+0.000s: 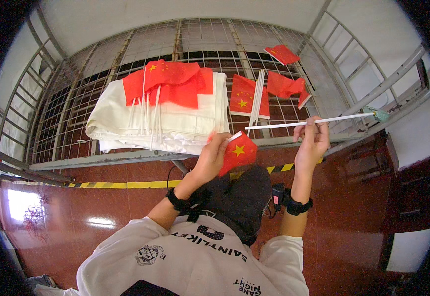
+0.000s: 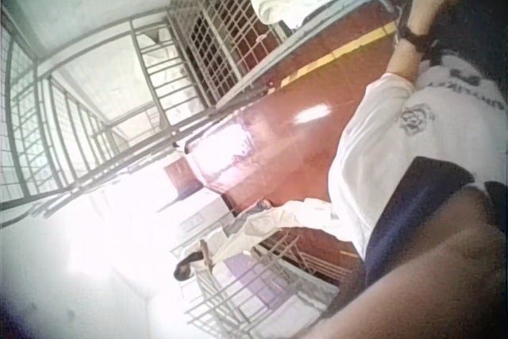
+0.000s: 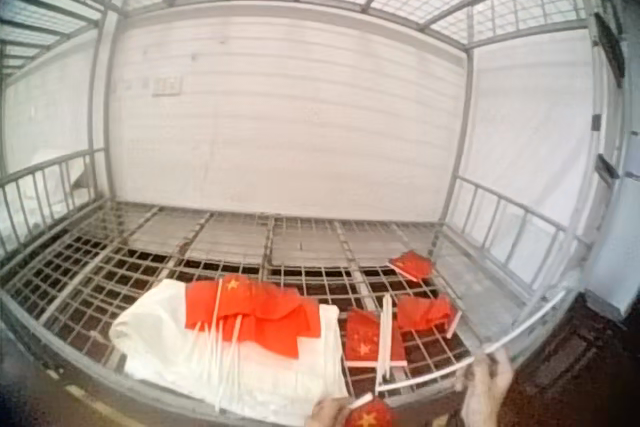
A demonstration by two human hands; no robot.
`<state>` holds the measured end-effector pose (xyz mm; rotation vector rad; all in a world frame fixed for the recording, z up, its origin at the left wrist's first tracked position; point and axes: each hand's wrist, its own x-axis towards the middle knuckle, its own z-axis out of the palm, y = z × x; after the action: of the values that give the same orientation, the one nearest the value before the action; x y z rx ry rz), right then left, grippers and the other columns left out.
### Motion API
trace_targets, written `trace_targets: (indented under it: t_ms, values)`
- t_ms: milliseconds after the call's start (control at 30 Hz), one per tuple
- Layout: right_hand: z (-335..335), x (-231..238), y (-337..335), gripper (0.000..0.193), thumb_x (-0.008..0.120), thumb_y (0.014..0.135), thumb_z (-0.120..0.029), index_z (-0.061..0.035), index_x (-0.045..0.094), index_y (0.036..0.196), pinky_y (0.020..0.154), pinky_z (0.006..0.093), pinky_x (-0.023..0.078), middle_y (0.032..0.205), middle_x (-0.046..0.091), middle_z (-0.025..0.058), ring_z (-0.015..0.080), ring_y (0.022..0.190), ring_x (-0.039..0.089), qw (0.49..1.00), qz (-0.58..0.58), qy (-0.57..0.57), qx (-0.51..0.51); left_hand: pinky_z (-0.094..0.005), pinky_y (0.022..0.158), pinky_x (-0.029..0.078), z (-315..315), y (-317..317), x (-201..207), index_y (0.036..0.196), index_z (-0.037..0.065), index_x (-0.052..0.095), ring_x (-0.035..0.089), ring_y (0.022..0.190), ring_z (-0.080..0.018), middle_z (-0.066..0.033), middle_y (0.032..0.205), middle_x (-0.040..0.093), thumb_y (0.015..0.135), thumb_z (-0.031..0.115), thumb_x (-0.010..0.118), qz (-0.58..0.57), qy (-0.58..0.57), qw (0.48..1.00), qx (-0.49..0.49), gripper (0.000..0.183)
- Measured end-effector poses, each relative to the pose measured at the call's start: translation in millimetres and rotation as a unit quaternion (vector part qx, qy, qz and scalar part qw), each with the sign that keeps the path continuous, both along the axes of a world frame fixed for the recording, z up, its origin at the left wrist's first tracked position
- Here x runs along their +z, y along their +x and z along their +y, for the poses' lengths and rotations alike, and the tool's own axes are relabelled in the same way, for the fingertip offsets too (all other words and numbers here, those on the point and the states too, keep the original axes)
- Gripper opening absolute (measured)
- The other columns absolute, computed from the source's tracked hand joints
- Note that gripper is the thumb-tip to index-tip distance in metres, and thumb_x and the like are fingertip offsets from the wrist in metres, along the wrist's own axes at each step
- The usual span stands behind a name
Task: The person assembles several small flags by sliding each red fabric flag piece onto a white plastic stick.
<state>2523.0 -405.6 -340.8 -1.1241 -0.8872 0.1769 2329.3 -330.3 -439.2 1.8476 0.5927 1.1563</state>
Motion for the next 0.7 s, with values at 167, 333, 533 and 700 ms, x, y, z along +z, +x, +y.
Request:
trace_targets:
  t_ms: [167,333,533,700]
  values:
    - [-10.7,-8.6,-5.7,0.012,0.049,0.090,-0.014,-0.0025,0.049,0.088,0.045,0.0220,0.035,0.061,0.053,0.0055,0.0089,0.047,0.043,1.000,0.018,-0.008,0.008,-0.0323,0.069,0.043,-9.4,0.5,1.3,0.104,-0.001,0.047,0.055,0.074,-0.0270,-0.0187,0.082,0.054,0.091,0.011,0.042,0.009,0.006,1.000,-0.017,0.018]
    - [-17.8,-10.3,-12.1,0.011,0.048,0.090,-0.013,-0.0026,0.048,0.086,0.045,0.0219,0.035,0.062,0.053,0.0055,0.0093,0.048,0.044,1.000,0.007,-0.011,0.025,-0.0275,0.067,0.042,-16.9,-1.8,8.6,0.103,-0.001,0.050,0.052,0.072,-0.0177,-0.0143,0.078,0.053,0.091,0.013,0.044,0.053,-0.053,0.997,-0.033,0.019]
    - [-24.1,-12.6,-8.6,0.010,0.047,0.090,-0.011,-0.0023,0.049,0.086,0.045,0.0219,0.035,0.062,0.053,0.0063,0.0095,0.048,0.044,0.999,0.043,0.011,0.017,-0.0245,0.065,0.041,-19.3,-0.4,7.6,0.100,-0.003,0.053,0.049,0.071,-0.0110,-0.0082,0.077,0.053,0.091,0.013,0.046,-0.012,-0.063,0.998,-0.026,0.019]
    - [-28.8,-13.2,-7.1,0.010,0.048,0.089,-0.012,-0.0019,0.050,0.087,0.044,0.0220,0.036,0.063,0.054,0.0072,0.0101,0.048,0.045,0.996,0.077,0.033,0.038,-0.0208,0.068,0.040,-17.4,0.6,4.1,0.100,-0.003,0.054,0.047,0.076,-0.0063,-0.0045,0.080,0.053,0.091,0.013,0.047,-0.008,-0.118,0.991,-0.060,0.019]
